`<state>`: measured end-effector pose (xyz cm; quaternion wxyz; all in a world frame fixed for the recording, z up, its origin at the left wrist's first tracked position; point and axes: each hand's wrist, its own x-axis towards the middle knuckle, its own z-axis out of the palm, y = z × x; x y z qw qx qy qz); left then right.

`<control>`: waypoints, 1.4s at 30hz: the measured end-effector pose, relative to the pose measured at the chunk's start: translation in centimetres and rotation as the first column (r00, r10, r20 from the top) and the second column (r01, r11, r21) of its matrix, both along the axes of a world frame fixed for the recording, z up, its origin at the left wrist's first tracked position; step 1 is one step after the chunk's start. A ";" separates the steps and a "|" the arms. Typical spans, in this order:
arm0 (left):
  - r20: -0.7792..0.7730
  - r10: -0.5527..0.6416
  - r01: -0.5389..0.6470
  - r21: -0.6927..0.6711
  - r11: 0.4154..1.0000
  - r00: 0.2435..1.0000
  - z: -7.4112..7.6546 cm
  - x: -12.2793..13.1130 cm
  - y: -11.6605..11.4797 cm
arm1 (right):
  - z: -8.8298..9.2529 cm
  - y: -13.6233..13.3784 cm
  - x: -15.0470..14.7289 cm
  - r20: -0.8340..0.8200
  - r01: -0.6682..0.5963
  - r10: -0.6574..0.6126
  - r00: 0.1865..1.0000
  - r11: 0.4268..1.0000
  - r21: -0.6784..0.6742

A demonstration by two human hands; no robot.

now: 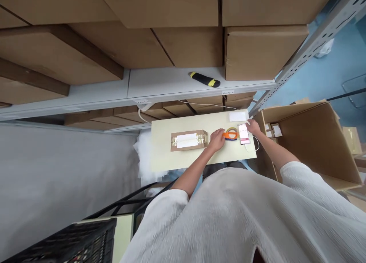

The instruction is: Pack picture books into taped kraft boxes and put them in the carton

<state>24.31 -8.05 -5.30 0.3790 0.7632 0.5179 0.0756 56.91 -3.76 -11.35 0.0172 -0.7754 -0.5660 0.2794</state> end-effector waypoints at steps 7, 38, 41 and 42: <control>-0.004 0.031 -0.031 0.003 1.000 1.000 -0.8 2.3 0.8 | -1.3 3.7 -0.3 -0.076 -0.034 0.041 0.996 0.996 0.088; 0.143 0.432 -0.390 -0.246 0.887 0.891 -3.3 8.4 7.1 | 0.7 6.5 -3.9 -0.021 -0.096 0.095 0.995 0.994 -0.060; 0.139 0.460 -0.413 -0.271 0.869 0.877 -4.2 10.7 9.4 | 1.7 5.7 -3.1 -0.039 -0.110 0.108 0.993 0.993 -0.046; 0.132 0.456 -0.409 -0.281 0.869 0.880 -4.5 11.3 9.9 | 2.0 5.6 -2.8 -0.043 -0.112 0.110 0.993 0.993 -0.043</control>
